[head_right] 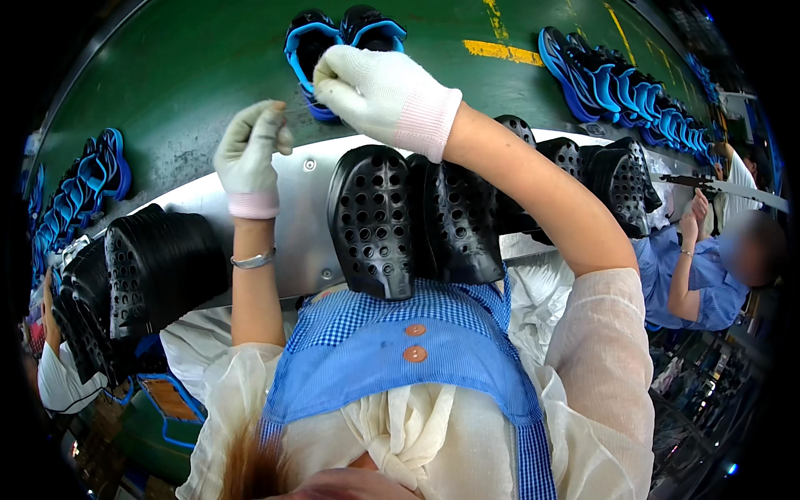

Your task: The person picks up and turns over black perforated shoe components from a conveyor line, then places a small blue sticker inside a blue and black shoe.

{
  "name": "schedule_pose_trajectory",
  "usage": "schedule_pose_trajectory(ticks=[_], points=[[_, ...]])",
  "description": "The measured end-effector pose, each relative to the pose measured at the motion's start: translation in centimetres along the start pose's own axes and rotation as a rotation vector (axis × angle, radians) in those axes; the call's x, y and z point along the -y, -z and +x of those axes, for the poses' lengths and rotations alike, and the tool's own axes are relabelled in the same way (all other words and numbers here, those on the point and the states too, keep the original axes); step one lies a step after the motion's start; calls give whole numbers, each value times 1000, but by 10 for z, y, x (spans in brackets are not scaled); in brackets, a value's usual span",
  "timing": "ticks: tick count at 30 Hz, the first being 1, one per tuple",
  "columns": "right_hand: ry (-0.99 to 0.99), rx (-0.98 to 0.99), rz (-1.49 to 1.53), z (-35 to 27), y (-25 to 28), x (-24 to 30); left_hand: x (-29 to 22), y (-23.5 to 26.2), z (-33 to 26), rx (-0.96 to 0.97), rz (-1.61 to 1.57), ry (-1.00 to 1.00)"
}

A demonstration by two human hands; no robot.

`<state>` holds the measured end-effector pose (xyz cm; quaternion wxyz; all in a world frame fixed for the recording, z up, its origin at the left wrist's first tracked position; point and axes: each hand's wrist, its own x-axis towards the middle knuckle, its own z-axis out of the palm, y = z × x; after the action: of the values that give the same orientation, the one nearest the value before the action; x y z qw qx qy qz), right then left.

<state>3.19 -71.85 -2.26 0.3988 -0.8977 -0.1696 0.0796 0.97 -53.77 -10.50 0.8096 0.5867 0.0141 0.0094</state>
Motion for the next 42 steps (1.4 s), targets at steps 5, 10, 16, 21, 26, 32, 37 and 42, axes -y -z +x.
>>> schedule_pose_trajectory(ticks=[5, 10, 16, 21, 26, 32, 37, 42], points=[[-143, 74, -93, 10, -11, -23, 34, 3, -18, -3, 183, 132], [-104, 13, -294, 20, -20, -57, 62, -5, -7, -39, 204, 180], [-114, 348, -851, 46, -27, -42, 71, -10, 5, -95, 513, -240], [-104, 392, -915, 57, -31, -44, 74, -10, 6, -93, 525, -325], [-147, 402, -798, 53, -30, -41, 75, -9, 6, -96, 538, -333], [-6, 292, -624, 50, -29, -55, 71, -11, 6, -94, 502, -309], [-14, 296, -641, 52, -37, -52, 64, -13, 7, -83, 525, -285], [149, 212, -656, 41, -46, -49, 80, -6, 12, -120, 171, -72]])
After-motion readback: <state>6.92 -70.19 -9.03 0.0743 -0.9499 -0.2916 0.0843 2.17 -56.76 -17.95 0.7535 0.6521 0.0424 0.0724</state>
